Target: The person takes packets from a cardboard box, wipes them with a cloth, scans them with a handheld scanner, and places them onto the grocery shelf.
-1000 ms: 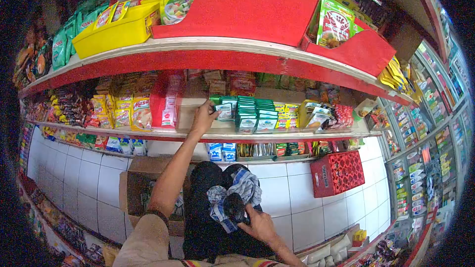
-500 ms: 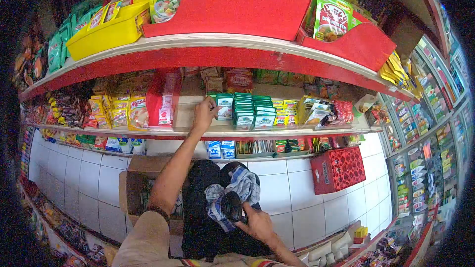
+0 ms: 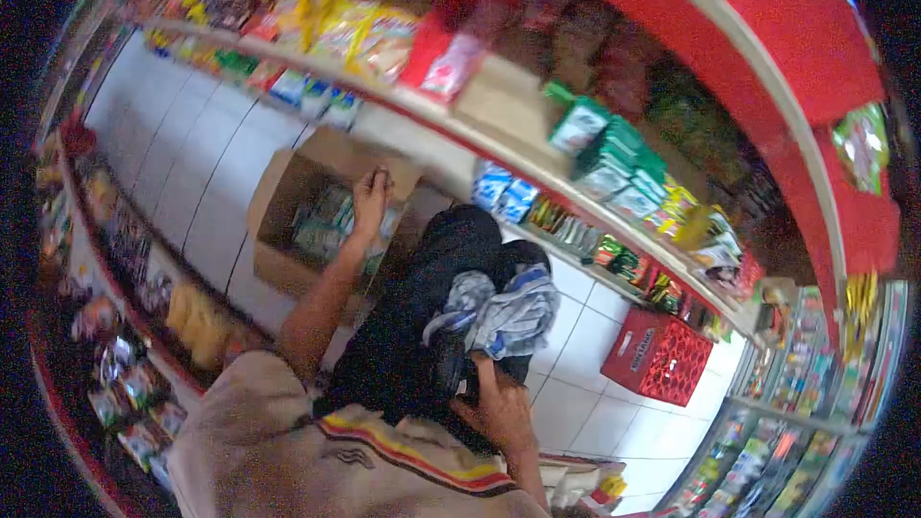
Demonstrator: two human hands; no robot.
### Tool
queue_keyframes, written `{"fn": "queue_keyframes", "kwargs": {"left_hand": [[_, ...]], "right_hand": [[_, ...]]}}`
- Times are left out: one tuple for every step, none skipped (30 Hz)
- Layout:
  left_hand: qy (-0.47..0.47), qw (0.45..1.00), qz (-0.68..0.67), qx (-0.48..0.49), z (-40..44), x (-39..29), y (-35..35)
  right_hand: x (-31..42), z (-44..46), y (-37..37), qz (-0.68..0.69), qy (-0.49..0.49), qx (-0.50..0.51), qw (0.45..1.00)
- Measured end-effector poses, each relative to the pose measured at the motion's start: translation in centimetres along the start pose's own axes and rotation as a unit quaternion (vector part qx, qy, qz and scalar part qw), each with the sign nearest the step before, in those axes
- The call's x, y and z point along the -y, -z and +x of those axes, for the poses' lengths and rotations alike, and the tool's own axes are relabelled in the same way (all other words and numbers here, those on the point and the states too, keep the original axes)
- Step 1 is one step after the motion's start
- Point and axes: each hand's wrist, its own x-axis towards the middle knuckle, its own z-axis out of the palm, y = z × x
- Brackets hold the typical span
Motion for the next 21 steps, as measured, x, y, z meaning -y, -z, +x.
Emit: {"fn": "queue_keyframes", "kwargs": {"left_hand": [[0.012,1.0,0.004,-0.02,0.7,4.1,3.8],[0.143,0.986,-0.069,-0.054,1.9,7.7,7.6],[0.269,0.948,-0.143,-0.087,2.2,9.6,10.5],[0.291,0.903,-0.246,-0.199,1.7,9.8,12.5],[0.295,0.899,-0.246,-0.209,1.5,10.1,14.3],[0.256,0.925,-0.184,-0.212,1.6,11.7,16.7],[0.217,0.945,-0.121,-0.211,1.8,13.6,18.8],[0.222,0.943,-0.123,-0.217,1.9,15.3,20.2],[0.254,0.946,-0.033,-0.198,2.3,17.3,21.4],[0.285,0.94,0.057,-0.176,2.7,19.9,22.8],[0.291,0.938,0.056,-0.181,4.6,27.3,24.7],[0.102,0.869,0.471,-0.114,5.2,33.4,26.7],[-0.107,0.612,0.784,-0.015,5.1,35.9,26.0],[-0.099,0.612,0.784,-0.014,4.2,36.9,26.1],[-0.055,0.573,0.815,0.071,3.0,37.1,25.2],[-0.01,0.527,0.835,0.156,2.2,37.1,24.7],[-0.004,0.527,0.835,0.155,2.1,37.3,24.9],[-0.028,0.524,0.846,0.096,2.2,37.5,25.1],[-0.052,0.517,0.853,0.037,2.3,38.1,25.5],[-0.077,0.509,0.857,-0.02,2.3,38.6,25.7],[-0.102,0.498,0.858,-0.076,2.1,38.8,25.8]], "right_hand": [[0.6,-0.3,0.2,0.006,-0.005,0.047,0.999],[1.4,-0.4,0.5,0.001,-0.016,0.073,0.997],[1.9,-0.4,0.5,0.001,-0.016,0.09,0.996],[2.2,-0.1,0.7,-0.023,0.059,0.078,0.995],[2.5,0.1,1.1,-0.045,0.133,0.063,0.988],[3.1,0.2,1.8,-0.059,0.113,0.1,0.987],[3.0,0.4,2.3,-0.061,0.113,0.109,0.986],[2.7,0.7,3.0,-0.031,0.082,0.115,0.99],[2.2,1.0,3.6,-0.001,0.051,0.119,0.992],[1.2,0.9,3.9,0.042,0.002,0.087,0.995],[1.2,1.7,4.2,0.041,0.001,0.094,0.995],[1.3,2.6,4.3,-0.009,-0.008,-0.035,0.999],[1.5,3.5,4.3,-0.058,-0.016,-0.163,0.985],[1.8,4.7,4.3,-0.06,-0.017,-0.155,0.986],[2.2,6.1,4.3,-0.057,-0.019,-0.165,0.984],[2.4,7.1,4.2,-0.053,-0.02,-0.176,0.983],[1.8,7.6,3.9,-0.052,-0.018,-0.17,0.984],[0.6,7.9,3.4,-0.028,-0.031,-0.107,0.993],[-0.6,8.0,2.7,-0.005,-0.046,-0.044,0.998],[-1.6,7.8,2.0,-0.07,-0.03,-0.037,0.996],[-1.7,7.9,1.9,-0.07,-0.032,-0.032,0.997]]}}
